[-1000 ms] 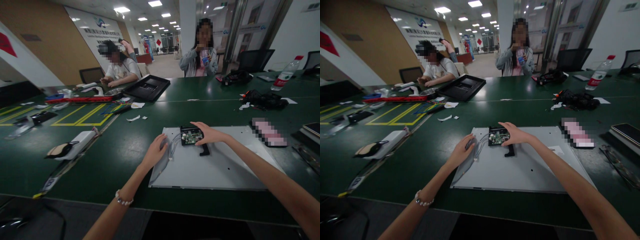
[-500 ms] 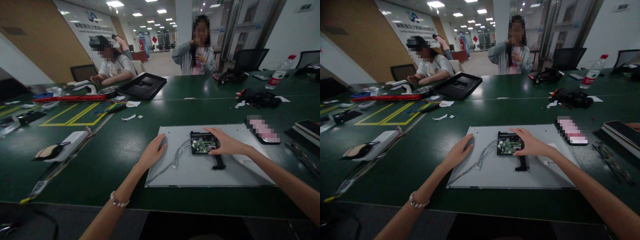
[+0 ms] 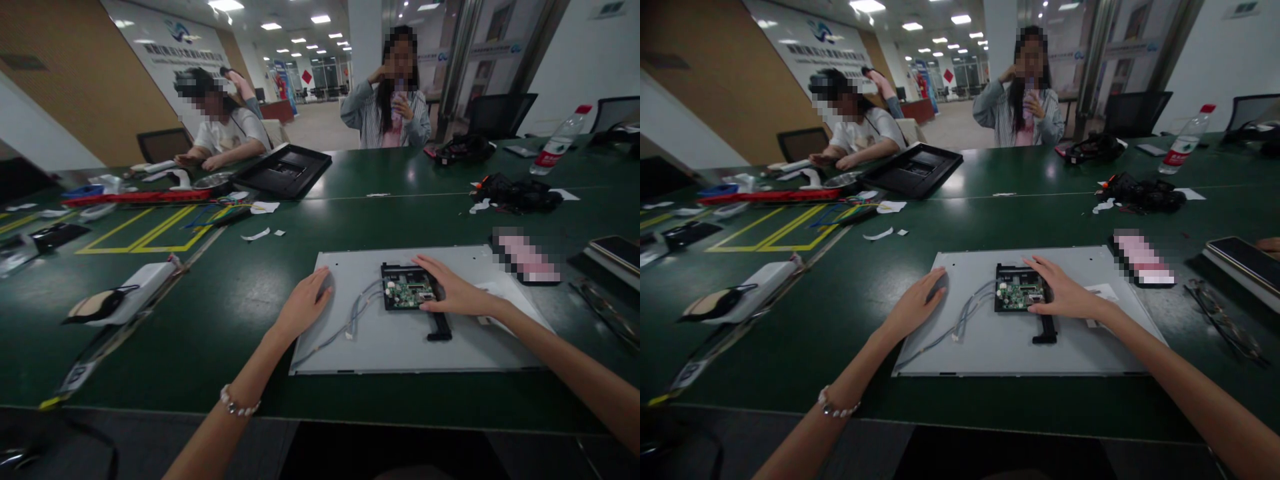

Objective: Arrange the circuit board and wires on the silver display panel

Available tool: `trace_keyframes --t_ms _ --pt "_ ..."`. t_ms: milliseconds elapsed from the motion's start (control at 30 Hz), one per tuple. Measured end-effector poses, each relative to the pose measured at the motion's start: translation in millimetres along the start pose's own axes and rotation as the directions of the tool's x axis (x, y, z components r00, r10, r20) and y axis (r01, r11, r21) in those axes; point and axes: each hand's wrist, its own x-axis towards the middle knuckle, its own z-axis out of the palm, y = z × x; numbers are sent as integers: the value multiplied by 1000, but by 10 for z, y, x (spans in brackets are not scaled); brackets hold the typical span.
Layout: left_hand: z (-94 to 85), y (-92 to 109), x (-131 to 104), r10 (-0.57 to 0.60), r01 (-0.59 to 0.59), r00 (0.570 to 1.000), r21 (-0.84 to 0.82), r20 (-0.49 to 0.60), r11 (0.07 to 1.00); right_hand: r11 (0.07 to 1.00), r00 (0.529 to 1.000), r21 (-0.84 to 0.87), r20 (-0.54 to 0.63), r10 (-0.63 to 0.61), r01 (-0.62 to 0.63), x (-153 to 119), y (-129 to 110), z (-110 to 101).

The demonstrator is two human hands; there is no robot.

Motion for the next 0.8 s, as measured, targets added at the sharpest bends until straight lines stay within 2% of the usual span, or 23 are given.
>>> trace_keyframes --t_ms 300,467,633,800 --pt "-6 0 8 -6 6 1000 19 -6 1000 1000 1000 -12 -9 -13 13 -38 57 2" --pt "0 -9 15 -33 33 999 39 -13 999 1000 997 -24 -78 19 -21 -67 141 -58" --pt "3 -36 36 -44 44 999 45 -13 998 991 988 -82 -118 97 -107 -115 277 -72" --pt "-3 -38 26 -65 65 998 20 -5 998 980 992 -180 -107 60 -79 -115 342 -4"
